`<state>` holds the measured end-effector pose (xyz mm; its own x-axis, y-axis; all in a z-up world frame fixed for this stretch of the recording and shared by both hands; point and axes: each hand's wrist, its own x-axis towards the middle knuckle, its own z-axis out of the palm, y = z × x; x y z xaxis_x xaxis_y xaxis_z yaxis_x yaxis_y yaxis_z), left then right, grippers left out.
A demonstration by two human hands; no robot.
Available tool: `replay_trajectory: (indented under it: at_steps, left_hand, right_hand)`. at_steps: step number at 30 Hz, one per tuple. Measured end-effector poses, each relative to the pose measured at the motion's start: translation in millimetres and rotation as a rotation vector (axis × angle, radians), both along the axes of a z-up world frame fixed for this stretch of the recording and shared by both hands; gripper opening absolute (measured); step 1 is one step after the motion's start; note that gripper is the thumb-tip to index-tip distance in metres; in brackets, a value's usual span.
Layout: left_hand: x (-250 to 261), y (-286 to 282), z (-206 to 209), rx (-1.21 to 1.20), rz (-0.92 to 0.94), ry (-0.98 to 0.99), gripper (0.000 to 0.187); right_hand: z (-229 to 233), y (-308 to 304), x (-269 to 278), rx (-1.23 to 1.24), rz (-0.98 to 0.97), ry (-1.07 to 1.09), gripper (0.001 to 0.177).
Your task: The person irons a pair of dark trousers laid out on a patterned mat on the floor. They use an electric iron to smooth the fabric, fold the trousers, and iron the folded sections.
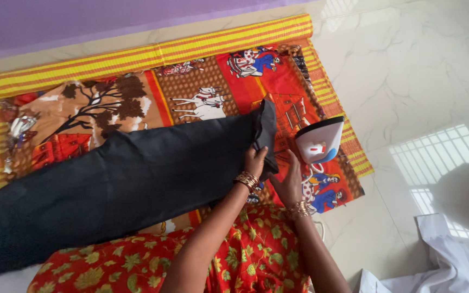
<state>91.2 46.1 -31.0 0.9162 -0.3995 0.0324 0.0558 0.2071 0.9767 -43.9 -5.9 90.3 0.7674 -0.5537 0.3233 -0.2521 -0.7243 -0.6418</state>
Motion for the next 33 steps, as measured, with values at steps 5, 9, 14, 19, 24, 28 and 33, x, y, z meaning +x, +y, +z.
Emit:
replay_trajectory:
  at_steps: [5,9,14,19,24,28,33]
  left_hand:
    - [-4,-2,22,0.202,-0.072,-0.228,0.045]
    - [2,3,48,0.411,-0.103,-0.31,0.049]
    - [23,61,65,0.37,-0.081,-0.534,0.046]
    - [98,260,50,0.644,0.298,-0.638,0.026]
    - [144,534,60,1.249,0.945,-0.522,0.034]
    - [97,691,88,1.503,1.121,0.126,0.051]
    - [38,737,85,1.119,1.284,0.738,0.083]
  right_hand:
    - [-18,2,64,-0.06,-0.095,0.022,0.075]
    - [-45,-13,84,0.013,-0.132,-0.023,0.062]
    - [-69,-28,81,-0.036,-0.054,-0.019,0.06]
    - [-77,-30,76,-0.036,-0.039,0.024,0.037]
    - [-76,-23,81,-0.043,-0.009,0.083,0.035]
    - [-69,-17,85,-0.114,-0.027,0.204,0.034]
    - [-60,-7,85,-0.158,-0.045,0.261,0.035]
